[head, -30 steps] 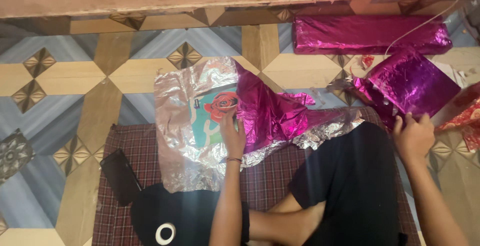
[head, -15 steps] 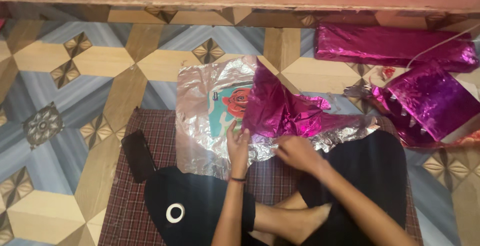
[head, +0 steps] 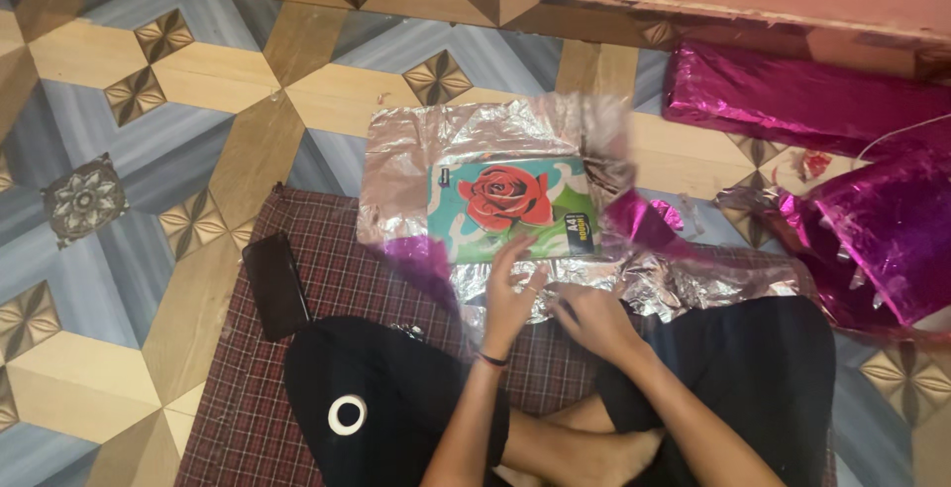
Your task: The person sits on a mat and wraps a rectangular box with a rose design using shiny pink and silver wrapping paper. They fold the paper edges over the box, smooth the surface, and adjust the paper to cover the item.
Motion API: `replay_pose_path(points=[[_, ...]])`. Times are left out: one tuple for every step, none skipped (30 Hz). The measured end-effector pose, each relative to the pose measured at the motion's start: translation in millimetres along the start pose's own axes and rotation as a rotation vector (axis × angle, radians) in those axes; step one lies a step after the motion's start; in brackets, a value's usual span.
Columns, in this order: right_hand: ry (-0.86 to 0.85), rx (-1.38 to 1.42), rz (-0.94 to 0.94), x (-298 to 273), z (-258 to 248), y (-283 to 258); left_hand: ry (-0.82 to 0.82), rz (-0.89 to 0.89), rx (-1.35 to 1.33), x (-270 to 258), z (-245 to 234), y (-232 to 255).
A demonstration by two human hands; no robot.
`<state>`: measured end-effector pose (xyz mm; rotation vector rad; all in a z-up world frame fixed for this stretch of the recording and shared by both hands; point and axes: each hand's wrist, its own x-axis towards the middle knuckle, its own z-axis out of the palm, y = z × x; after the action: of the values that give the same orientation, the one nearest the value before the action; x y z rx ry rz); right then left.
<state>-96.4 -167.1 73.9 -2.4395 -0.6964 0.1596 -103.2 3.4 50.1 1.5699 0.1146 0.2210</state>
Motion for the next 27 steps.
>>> replay_pose_path(points=[[0.002,0.016,0.029,3,1,2,-0.021,-0.025,0.025,-1,2,-4],[0.004,0.032,0.059,5,3,4,-0.01,-0.065,0.025,-1,3,-7],[0.021,0.035,0.061,7,4,5,0.001,-0.105,0.024,0,4,-11],[0.038,0.038,0.062,8,4,7,0.012,-0.145,0.023,0,4,-13],[0.058,0.042,0.063,10,4,9,0.018,-0.147,-0.013,0,5,-15],[0.056,0.031,0.07,11,5,9,0.024,-0.149,-0.049,0,4,-16],[0.058,0.018,0.078,11,4,9,0.028,-0.148,-0.086,2,4,-16],[0.06,0.004,0.086,12,4,10,0.041,-0.162,-0.05,3,4,-16],[0.069,0.032,0.139,12,3,10,0.054,-0.178,-0.014,3,5,-16],[0.079,0.059,0.193,13,2,10,0.066,-0.194,0.021,3,6,-15],[0.087,0.088,0.244,14,1,10,0.07,-0.213,0.054,3,6,-15],[0.215,0.088,0.162,15,-3,11,0.074,-0.233,0.086,3,8,-15],[0.342,0.09,0.078,16,-8,13,0.079,-0.252,0.12,3,8,-14],[0.468,0.092,-0.006,16,-14,16,0.079,-0.24,0.121,2,8,-14],[0.525,0.022,0.031,17,-22,22,0.079,-0.228,0.121,2,8,-14],[0.582,-0.048,0.067,17,-30,28,0.078,-0.216,0.121,2,7,-14],[0.645,-0.115,0.077,16,-40,36,0.074,-0.213,0.139,2,7,-14],[0.707,-0.182,0.087,15,-49,45,0.07,-0.21,0.157,1,7,-15],[0.737,-0.171,0.144,13,-56,52,0.065,-0.207,0.176,1,7,-15],[0.767,-0.16,0.201,9,-61,59,0.068,-0.213,0.186,1,7,-16],[0.777,-0.202,0.229,6,-65,66,0.071,-0.218,0.196,1,7,-16],[0.786,-0.244,0.256,3,-69,74,0.074,-0.224,0.206,2,7,-16],[0.795,-0.286,0.283,1,-71,82,0.072,-0.215,0.191,2,7,-16],[0.777,-0.301,0.308,-2,-73,91,0.069,-0.207,0.175,2,7,-17],[0.756,-0.315,0.333,-4,-74,100,0.067,-0.2,0.16,2,7,-17],[0.736,-0.329,0.358,-6,-74,108,0.074,-0.197,0.168,2,7,-17],[0.728,-0.325,0.372,-8,-74,116,0.081,-0.194,0.175,2,6,-17]])
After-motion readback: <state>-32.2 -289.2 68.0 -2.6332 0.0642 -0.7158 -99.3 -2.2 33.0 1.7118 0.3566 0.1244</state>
